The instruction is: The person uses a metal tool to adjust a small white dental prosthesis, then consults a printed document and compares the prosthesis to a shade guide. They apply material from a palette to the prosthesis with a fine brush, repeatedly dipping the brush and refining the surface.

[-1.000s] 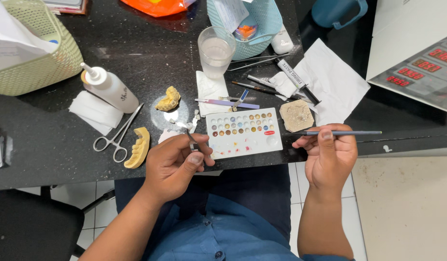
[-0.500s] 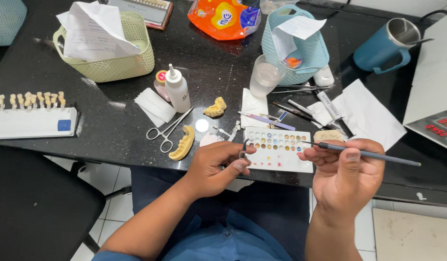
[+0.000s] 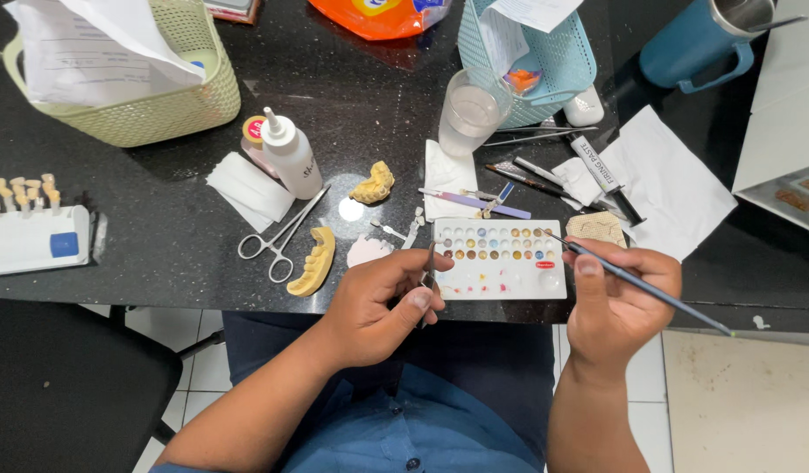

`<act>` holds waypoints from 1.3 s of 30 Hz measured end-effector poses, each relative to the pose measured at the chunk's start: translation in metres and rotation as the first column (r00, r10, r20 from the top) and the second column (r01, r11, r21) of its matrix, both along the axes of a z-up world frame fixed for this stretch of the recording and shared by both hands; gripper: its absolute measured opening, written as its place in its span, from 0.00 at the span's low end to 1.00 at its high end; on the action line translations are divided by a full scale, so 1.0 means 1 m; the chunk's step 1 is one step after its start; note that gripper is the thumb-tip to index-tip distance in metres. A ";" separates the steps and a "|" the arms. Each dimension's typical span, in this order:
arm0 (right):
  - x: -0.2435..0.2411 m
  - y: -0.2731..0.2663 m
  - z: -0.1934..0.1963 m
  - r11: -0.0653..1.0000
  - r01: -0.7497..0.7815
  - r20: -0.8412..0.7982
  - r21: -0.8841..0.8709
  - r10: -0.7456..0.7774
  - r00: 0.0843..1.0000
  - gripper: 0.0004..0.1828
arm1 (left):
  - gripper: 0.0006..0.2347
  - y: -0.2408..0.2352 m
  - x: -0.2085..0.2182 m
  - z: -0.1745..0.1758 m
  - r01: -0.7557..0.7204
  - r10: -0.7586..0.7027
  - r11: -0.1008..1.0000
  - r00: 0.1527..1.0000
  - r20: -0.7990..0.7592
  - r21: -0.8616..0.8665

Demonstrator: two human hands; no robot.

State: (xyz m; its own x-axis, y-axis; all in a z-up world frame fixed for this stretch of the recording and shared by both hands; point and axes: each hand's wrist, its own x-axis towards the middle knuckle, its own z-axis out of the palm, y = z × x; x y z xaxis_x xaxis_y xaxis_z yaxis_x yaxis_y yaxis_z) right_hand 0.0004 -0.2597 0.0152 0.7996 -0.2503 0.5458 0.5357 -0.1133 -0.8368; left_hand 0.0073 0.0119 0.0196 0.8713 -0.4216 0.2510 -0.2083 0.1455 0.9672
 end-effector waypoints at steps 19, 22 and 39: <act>0.011 0.012 0.008 0.914 0.048 -0.176 -0.402 -0.128 0.976 0.10 | 0.14 -0.001 0.002 -0.001 -0.016 0.018 0.998 0.999 -0.038 0.059; 0.011 0.013 0.008 0.914 0.044 -0.186 -0.403 -0.129 0.974 0.09 | 0.14 -0.001 0.002 -0.003 -0.019 0.021 0.998 0.999 -0.034 0.060; 0.010 0.002 -0.004 0.990 0.020 -0.183 -0.143 -0.046 0.982 0.11 | 0.13 0.000 0.002 0.000 -0.029 0.029 0.997 1.000 -0.009 0.071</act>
